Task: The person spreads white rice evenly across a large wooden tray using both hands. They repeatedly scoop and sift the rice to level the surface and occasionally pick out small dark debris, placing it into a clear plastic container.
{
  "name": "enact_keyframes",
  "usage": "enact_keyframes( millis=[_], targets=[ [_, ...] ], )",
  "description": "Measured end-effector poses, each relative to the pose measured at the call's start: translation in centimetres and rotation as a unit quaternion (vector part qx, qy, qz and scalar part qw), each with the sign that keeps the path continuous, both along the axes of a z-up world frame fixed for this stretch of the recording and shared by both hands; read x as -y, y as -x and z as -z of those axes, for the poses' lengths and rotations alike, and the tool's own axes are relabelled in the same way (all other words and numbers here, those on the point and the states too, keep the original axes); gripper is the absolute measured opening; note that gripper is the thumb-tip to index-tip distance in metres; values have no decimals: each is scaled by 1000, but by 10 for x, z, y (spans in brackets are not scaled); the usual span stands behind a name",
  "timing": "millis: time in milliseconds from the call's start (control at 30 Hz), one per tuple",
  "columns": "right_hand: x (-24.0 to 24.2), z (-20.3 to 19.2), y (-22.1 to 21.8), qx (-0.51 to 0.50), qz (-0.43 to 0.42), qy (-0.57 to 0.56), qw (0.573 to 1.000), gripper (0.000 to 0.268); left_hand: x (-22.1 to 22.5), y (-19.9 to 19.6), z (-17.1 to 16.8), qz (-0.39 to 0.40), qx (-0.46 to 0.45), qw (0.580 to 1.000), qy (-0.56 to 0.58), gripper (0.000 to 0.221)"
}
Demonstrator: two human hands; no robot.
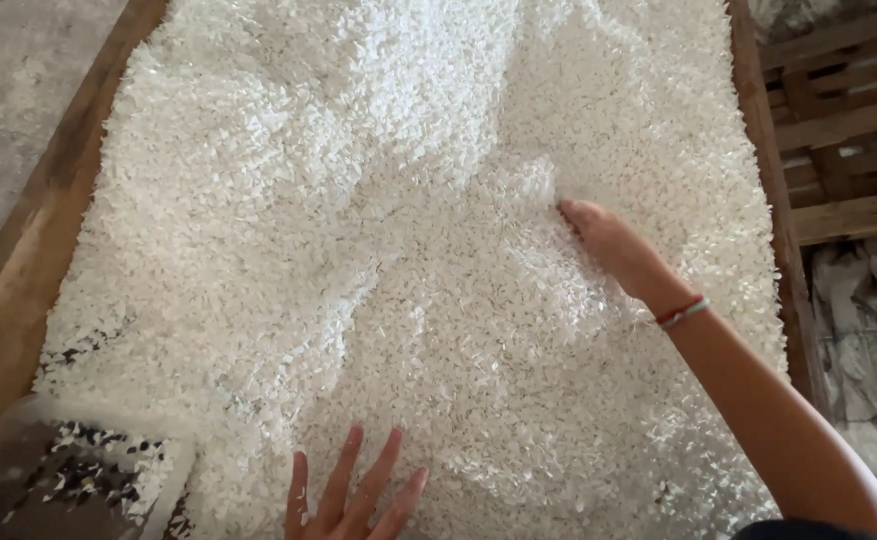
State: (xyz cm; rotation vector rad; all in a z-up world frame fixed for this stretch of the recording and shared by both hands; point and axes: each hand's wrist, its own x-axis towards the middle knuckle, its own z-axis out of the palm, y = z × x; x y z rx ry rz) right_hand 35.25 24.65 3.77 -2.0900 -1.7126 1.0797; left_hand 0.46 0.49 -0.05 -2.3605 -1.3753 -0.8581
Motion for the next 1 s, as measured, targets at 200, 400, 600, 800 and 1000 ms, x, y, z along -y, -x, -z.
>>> enact_keyframes(
  millis=[200,400,600,800,1000],
  targets=[
    [-9,-21,23,-237,201,146,939,90,-4,2,7,2,-20,999,-35,32],
    [-3,-18,23,-185,329,143,915,103,-5,5,4,1,-38,999,-23,35],
    [7,-10,10,-464,373,55,802,56,-4,5,5,10,-40,999,-24,36],
    [24,-41,25,-599,369,1,711,62,-2,5,4,10,-39,999,-10,38],
    [40,-62,38,-538,393,-5,746,65,2,5,-3,14,-30,999,10,41]
  ],
)
